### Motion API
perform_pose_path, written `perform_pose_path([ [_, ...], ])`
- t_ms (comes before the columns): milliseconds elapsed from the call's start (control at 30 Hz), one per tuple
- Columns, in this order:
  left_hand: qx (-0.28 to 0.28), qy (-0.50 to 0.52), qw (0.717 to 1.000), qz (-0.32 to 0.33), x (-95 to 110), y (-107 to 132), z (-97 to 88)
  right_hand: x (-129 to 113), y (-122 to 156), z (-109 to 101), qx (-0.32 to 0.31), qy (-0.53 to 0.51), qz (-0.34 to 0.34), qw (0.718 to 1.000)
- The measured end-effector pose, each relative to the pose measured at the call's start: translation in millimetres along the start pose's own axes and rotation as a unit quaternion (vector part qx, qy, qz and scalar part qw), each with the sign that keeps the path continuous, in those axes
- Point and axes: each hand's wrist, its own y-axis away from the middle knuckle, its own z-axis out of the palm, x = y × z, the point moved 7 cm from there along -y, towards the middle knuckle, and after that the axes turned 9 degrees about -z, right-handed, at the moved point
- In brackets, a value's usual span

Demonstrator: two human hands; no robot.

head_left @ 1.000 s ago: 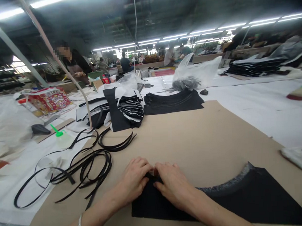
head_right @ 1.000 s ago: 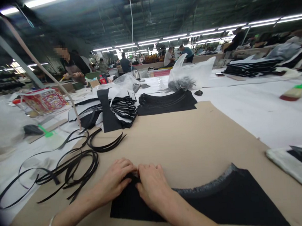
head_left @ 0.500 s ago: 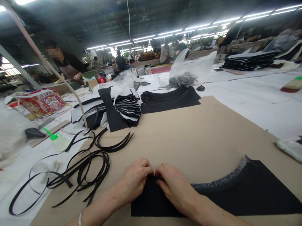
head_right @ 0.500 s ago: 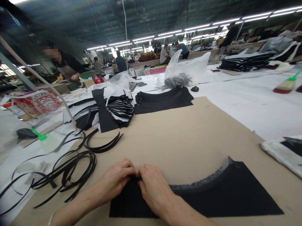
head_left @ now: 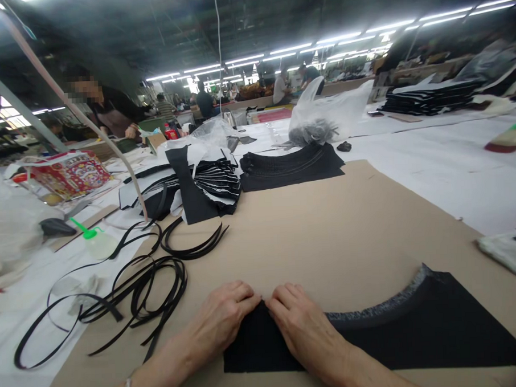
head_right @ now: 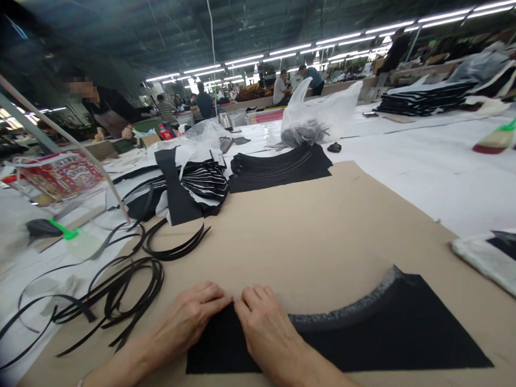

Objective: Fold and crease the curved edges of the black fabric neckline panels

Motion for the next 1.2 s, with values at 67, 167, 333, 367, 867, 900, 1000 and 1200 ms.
perform_pose_path([
  [67, -0.002, -0.002, 1.0, 0.001, 1.2, 2.5, 0.5, -2.4, 0.6, -0.7, 0.015, 0.023, -0.025, 0.999],
  [167, 0.015, -0.008, 1.0, 0.003, 3.7, 5.1, -1.1, -6.8, 2.6, -1.6, 0.033, 0.058, -0.056, 0.996],
  [333, 0.038, -0.041, 0.998, 0.016, 8.5, 8.3, -1.6, -12.9, 3.6, -0.4, 0.032, 0.107, -0.081, 0.99],
  [367, 0.038, -0.049, 0.998, 0.017, 8.8, 9.3, -0.8, -13.5, 2.8, -1.2, 0.032, 0.113, -0.085, 0.989],
  [867, 0.088, -0.079, 0.993, -0.009, 5.3, 33.2, 9.6, 21.6, 3.7, -31.8, -0.133, -0.106, 0.076, 0.982],
  [900, 0.093, -0.061, 0.994, -0.022, 4.6, 30.2, 6.3, 22.6, 3.2, -33.3, -0.139, -0.113, 0.082, 0.98],
  [1000, 0.115, 0.0, 0.99, -0.079, 2.2, 17.7, -4.4, 26.4, 1.7, -35.6, -0.151, -0.128, 0.094, 0.976],
  [1200, 0.07, 0.077, 0.986, -0.134, 21.5, -12.6, -4.5, 29.1, 1.9, -36.4, -0.154, -0.116, 0.102, 0.976],
])
